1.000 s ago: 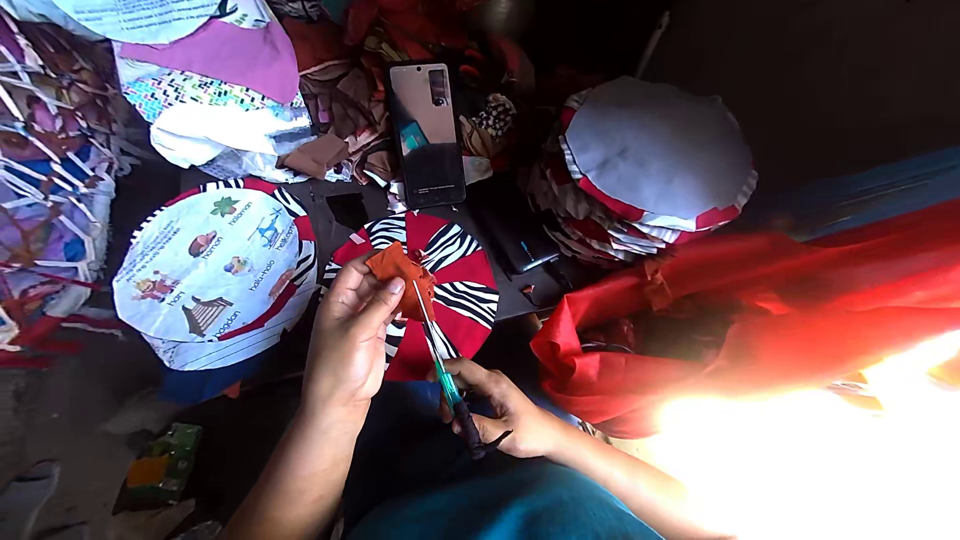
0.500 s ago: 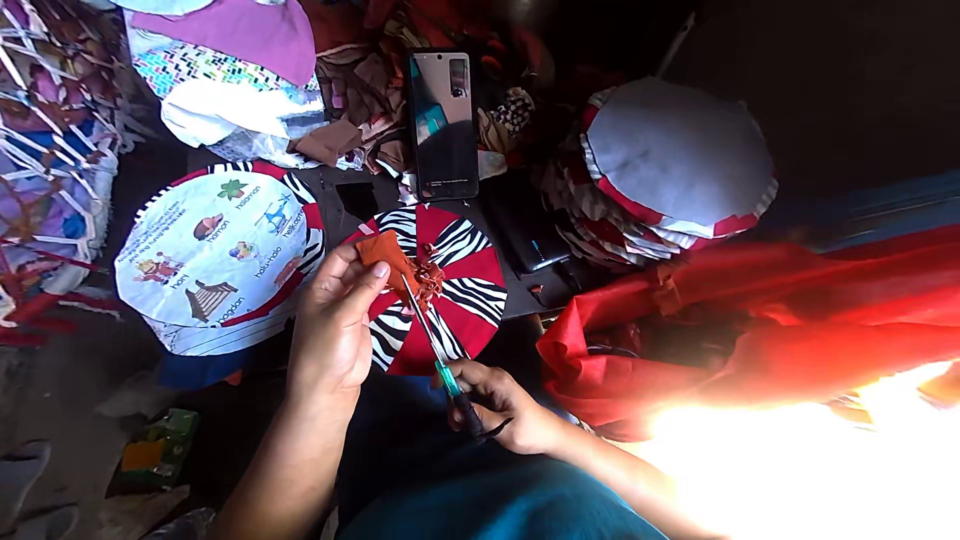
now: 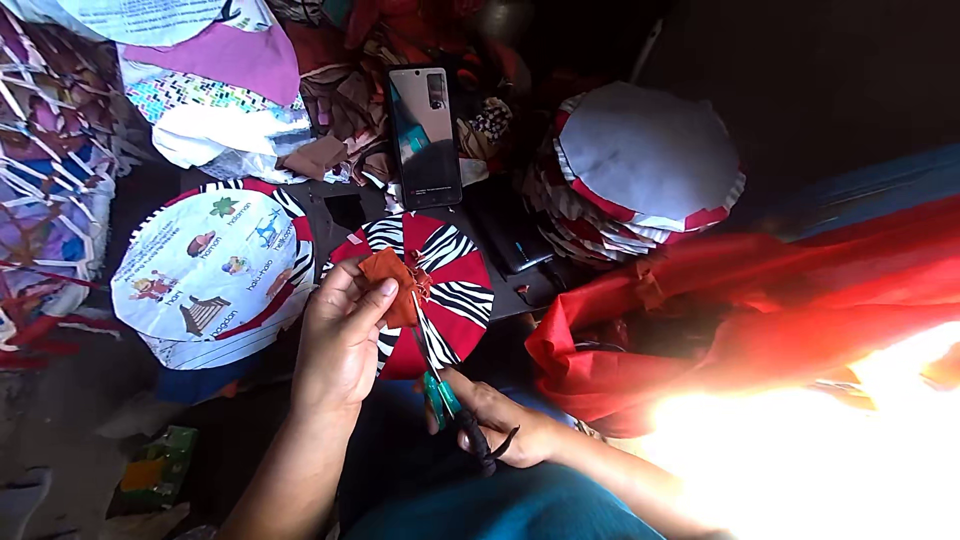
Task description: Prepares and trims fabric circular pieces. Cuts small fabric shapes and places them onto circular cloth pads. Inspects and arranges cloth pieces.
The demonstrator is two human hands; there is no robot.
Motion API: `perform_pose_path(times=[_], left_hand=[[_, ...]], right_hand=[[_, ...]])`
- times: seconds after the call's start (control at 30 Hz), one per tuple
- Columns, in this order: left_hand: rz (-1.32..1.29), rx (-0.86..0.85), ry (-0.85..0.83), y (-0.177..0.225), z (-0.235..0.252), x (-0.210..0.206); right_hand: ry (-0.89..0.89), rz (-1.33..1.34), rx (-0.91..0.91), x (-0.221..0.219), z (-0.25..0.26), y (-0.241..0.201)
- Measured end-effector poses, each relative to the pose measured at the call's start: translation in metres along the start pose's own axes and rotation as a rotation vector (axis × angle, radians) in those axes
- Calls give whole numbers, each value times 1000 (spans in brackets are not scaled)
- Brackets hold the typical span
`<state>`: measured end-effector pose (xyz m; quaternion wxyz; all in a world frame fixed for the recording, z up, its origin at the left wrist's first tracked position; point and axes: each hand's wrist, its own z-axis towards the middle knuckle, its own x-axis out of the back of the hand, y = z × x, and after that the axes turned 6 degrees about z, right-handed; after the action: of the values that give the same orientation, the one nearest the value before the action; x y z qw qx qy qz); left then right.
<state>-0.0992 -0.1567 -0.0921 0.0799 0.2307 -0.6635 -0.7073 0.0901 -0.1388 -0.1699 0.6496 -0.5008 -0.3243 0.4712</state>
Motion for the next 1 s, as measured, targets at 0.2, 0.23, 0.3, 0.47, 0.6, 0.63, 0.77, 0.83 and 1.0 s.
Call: perform_pose_path(times=[0.2, 0.23, 0.3, 0.47, 0.6, 0.63, 0.77, 0.83, 1.0], left_hand=[[53, 20, 24, -1, -2, -1], [47, 28, 19, -1, -1, 0], [41, 34, 2, -3, -1, 2], [33, 56, 14, -3, 0, 4], [29, 42, 31, -3, 2, 6], [35, 38, 31, -2, 2, 7], [116, 36, -27, -4, 3, 11], [158, 46, -61, -6, 3, 14], [187, 87, -109, -9, 0, 14]], right_hand=[[132, 31, 44, -1, -1, 4], [145, 39, 46, -1, -1, 4], [164, 60, 51, -1, -2, 5], [217, 80, 54, -3, -2, 6], [240, 80, 42, -4, -2, 7], [222, 100, 35, -4, -2, 7], [105, 101, 22, 1, -3, 5], [80, 78, 28, 2, -3, 4], [132, 116, 6, 0, -4, 3]])
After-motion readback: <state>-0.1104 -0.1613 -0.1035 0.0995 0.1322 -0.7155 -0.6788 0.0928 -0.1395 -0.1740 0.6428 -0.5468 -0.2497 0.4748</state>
